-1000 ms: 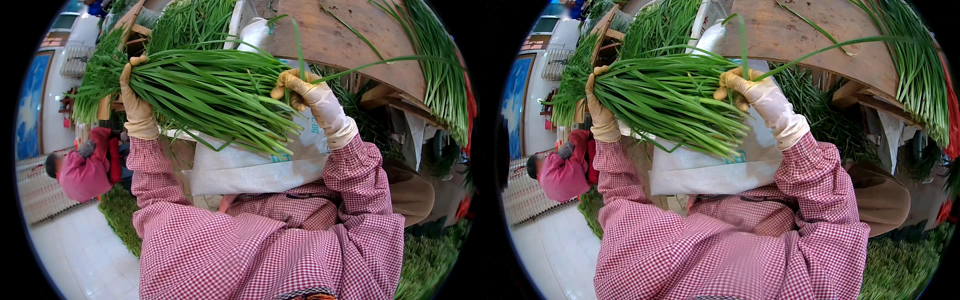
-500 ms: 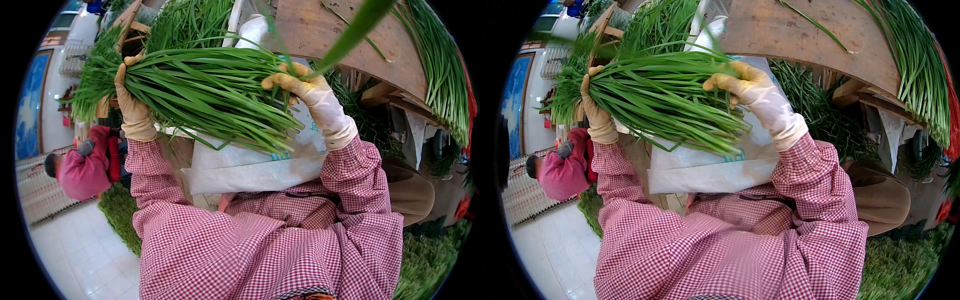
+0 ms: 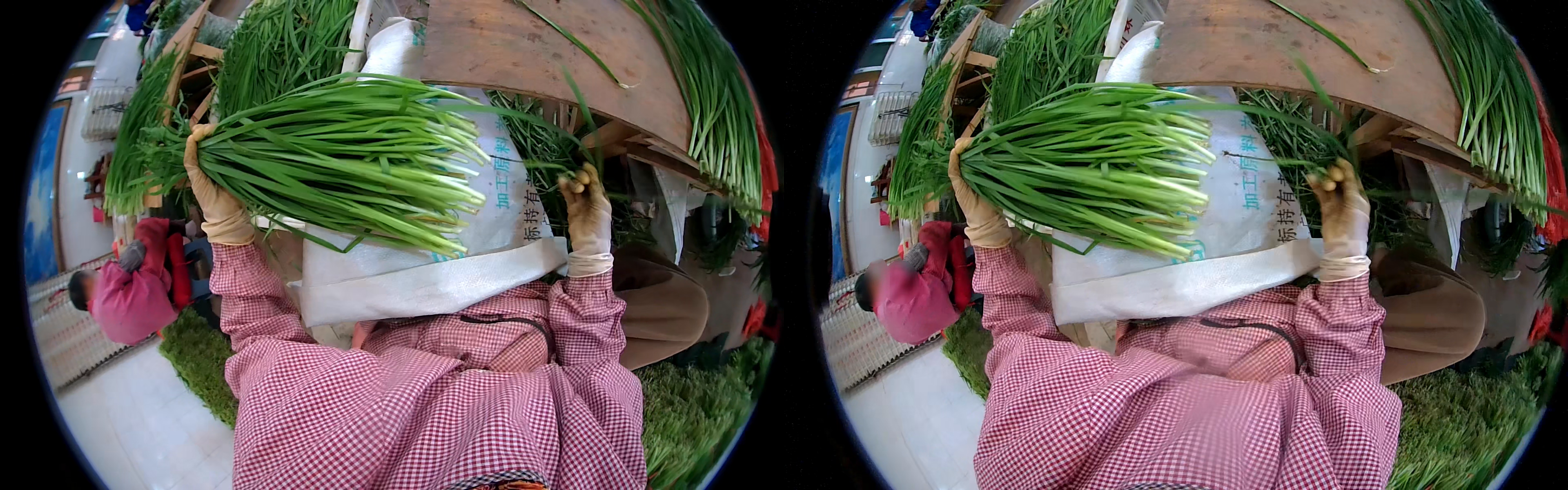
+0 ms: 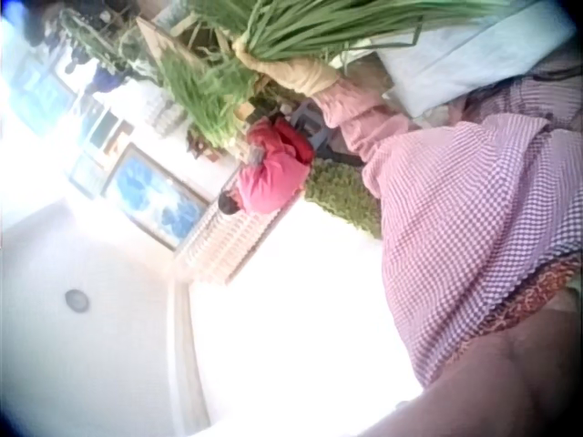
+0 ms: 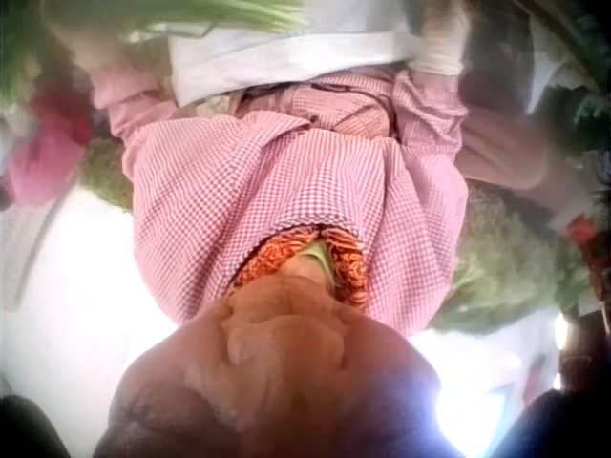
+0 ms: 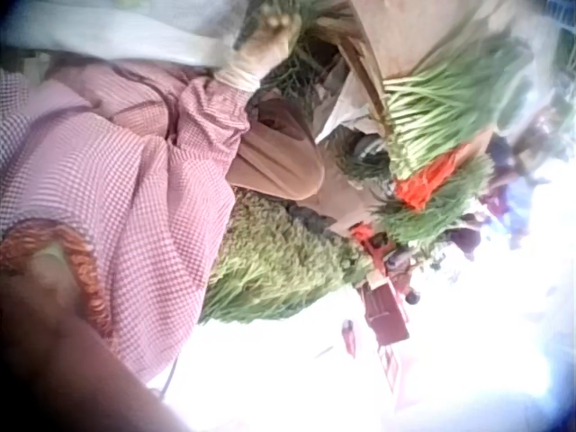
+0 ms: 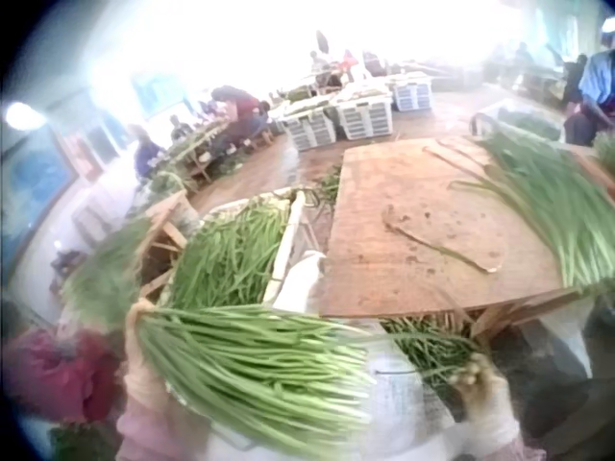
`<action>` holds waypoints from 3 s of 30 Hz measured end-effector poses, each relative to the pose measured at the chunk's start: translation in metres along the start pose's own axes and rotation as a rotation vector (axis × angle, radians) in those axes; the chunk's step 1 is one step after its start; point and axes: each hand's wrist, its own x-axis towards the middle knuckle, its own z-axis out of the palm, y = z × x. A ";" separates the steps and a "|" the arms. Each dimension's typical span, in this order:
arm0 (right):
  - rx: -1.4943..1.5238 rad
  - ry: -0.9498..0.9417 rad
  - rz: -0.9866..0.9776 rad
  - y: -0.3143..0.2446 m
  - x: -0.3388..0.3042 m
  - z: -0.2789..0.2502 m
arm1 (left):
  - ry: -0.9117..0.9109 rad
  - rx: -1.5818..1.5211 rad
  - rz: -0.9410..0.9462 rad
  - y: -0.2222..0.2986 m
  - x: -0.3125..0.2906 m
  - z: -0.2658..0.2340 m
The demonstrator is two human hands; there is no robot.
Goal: The person picks up bunches of green onions from a pile, removes individual yellowed or damaged leaves by hand, and places the sorted bunches into a white plastic crate.
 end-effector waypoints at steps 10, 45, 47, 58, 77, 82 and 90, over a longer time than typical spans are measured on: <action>-0.541 -0.486 0.437 0.020 0.006 0.110 | -0.042 0.166 0.213 -0.014 -0.011 0.031; 0.480 -0.721 0.438 0.002 -0.014 0.114 | -0.441 0.288 0.348 0.041 0.051 0.187; 0.470 -0.765 0.382 -0.011 -0.020 0.125 | -0.435 0.494 0.566 0.031 0.042 0.192; 0.178 -0.753 0.220 -0.021 -0.026 0.144 | -0.471 0.403 0.558 0.038 0.040 0.198; 0.125 -0.702 0.275 -0.025 -0.030 0.140 | -0.474 0.124 0.193 0.053 0.046 0.175; 0.431 -0.970 0.284 -0.030 -0.019 0.127 | -0.313 0.425 0.329 0.050 0.046 0.151; 0.332 -0.067 0.044 0.002 0.022 0.043 | -0.302 0.977 0.647 0.058 0.045 0.130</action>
